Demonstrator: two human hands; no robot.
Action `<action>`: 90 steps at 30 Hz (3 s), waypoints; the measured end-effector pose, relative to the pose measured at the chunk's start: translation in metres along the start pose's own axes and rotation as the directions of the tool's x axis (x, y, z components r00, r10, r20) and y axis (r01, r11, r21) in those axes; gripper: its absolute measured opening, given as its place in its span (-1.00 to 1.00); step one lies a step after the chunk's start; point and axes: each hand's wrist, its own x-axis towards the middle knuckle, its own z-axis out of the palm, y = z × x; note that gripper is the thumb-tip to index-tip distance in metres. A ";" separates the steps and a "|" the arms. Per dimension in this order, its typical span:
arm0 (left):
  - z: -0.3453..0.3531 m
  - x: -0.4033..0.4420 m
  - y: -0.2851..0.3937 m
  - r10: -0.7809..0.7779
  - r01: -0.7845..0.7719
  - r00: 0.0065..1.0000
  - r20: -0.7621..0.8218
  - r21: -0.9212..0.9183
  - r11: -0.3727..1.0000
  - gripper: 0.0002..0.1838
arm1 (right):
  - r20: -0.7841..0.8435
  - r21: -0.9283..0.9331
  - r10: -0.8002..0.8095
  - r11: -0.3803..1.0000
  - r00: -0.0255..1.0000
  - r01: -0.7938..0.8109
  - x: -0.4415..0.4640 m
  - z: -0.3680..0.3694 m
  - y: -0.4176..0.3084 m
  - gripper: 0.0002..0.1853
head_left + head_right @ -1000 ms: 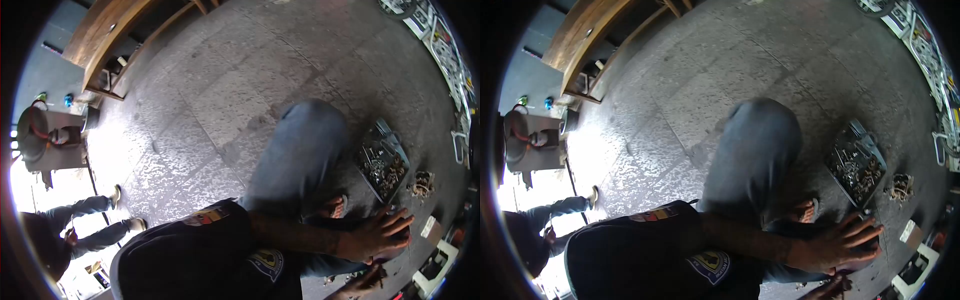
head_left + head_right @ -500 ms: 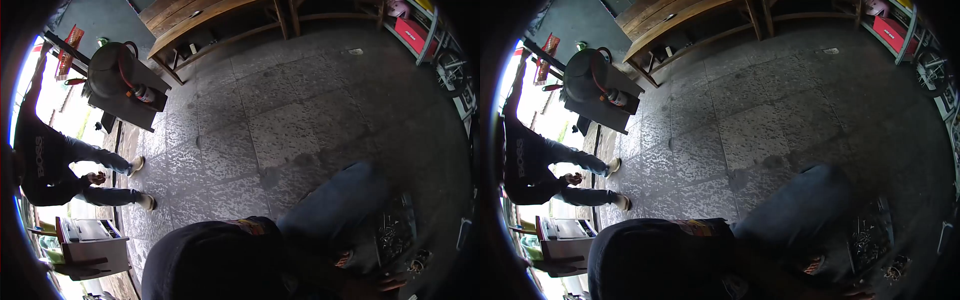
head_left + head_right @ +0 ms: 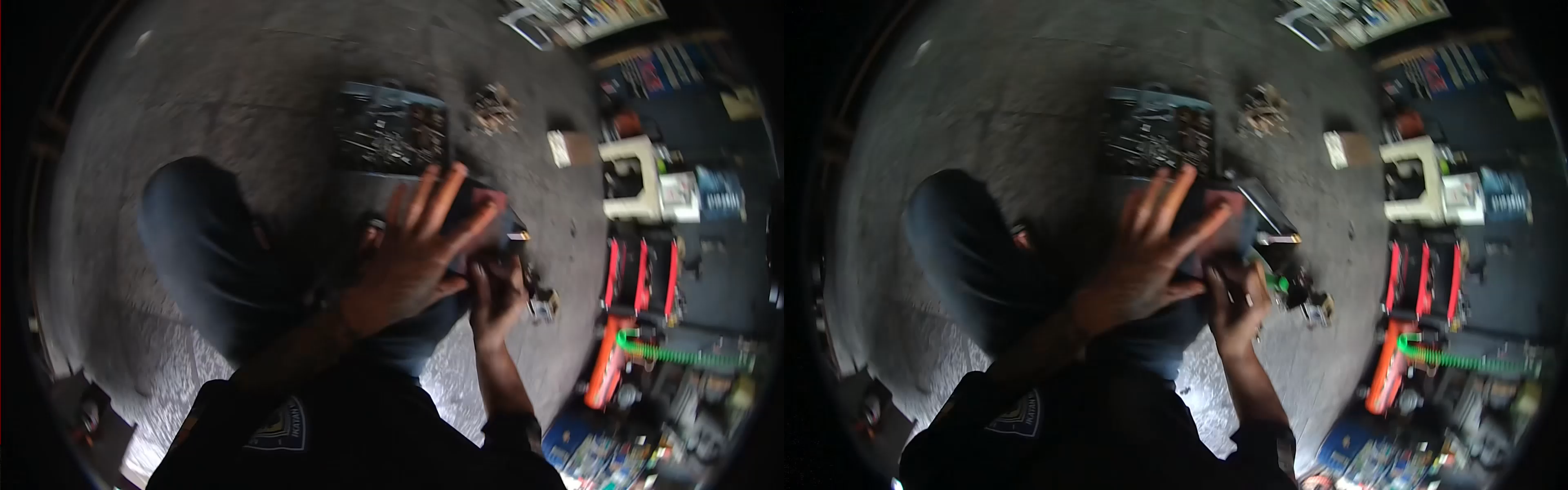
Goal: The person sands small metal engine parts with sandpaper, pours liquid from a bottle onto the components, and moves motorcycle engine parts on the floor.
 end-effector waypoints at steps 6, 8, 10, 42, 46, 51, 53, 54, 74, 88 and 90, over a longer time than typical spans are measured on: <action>-0.003 0.001 -0.006 -0.007 0.006 1.000 0.028 0.041 0.999 0.14 | -0.103 -0.033 0.053 0.998 0.993 -0.057 -0.001 0.011 0.008 -0.85; -0.006 -0.001 -0.004 -0.021 0.020 0.999 0.024 0.066 0.998 0.12 | -0.079 0.130 0.147 0.982 0.986 -0.136 -0.023 0.012 -0.007 -0.87; -0.007 -0.001 -0.003 -0.026 0.020 0.998 0.060 0.094 0.995 0.08 | -0.116 0.010 -0.017 1.000 0.993 0.018 0.012 0.009 -0.003 -0.88; -0.007 0.001 0.007 0.050 -0.090 0.981 0.187 0.212 0.973 0.20 | -0.851 0.524 0.066 0.044 0.521 0.851 0.069 -0.049 -0.015 -0.81; -0.015 0.015 0.006 0.078 -0.086 0.990 0.114 0.070 0.994 0.17 | -0.817 0.576 0.117 0.170 0.564 0.800 0.066 -0.041 0.005 -0.78; -0.020 0.072 -0.048 -0.197 0.105 0.964 -0.178 -0.428 0.898 -0.34 | -0.476 0.848 0.606 0.507 0.637 0.150 0.064 -0.004 0.062 -0.80; -0.005 0.091 -0.109 -0.344 0.240 0.939 -0.008 -0.703 0.670 -0.47 | -0.336 0.896 0.736 0.443 0.588 -0.043 0.053 0.024 0.104 -0.85; 0.011 0.098 -0.159 -0.366 0.352 0.917 0.155 -0.745 0.566 -0.47 | -0.282 0.896 0.776 0.423 0.564 -0.134 0.042 0.038 0.122 -0.89; 0.216 0.100 -0.170 -0.117 0.897 0.421 0.900 -0.393 0.203 -0.67 | -0.289 0.606 0.763 0.613 0.578 -0.506 -0.033 0.131 0.178 -0.82; 0.225 0.141 -0.138 0.118 0.381 0.798 0.591 -0.646 0.661 -0.71 | -0.714 0.446 0.697 0.524 0.066 -0.726 -0.170 0.070 0.235 -0.21; 0.232 0.146 -0.138 0.157 0.303 0.818 0.553 -0.647 0.700 -0.71 | -0.698 0.382 0.695 0.565 0.172 -0.732 -0.172 0.061 0.258 -0.05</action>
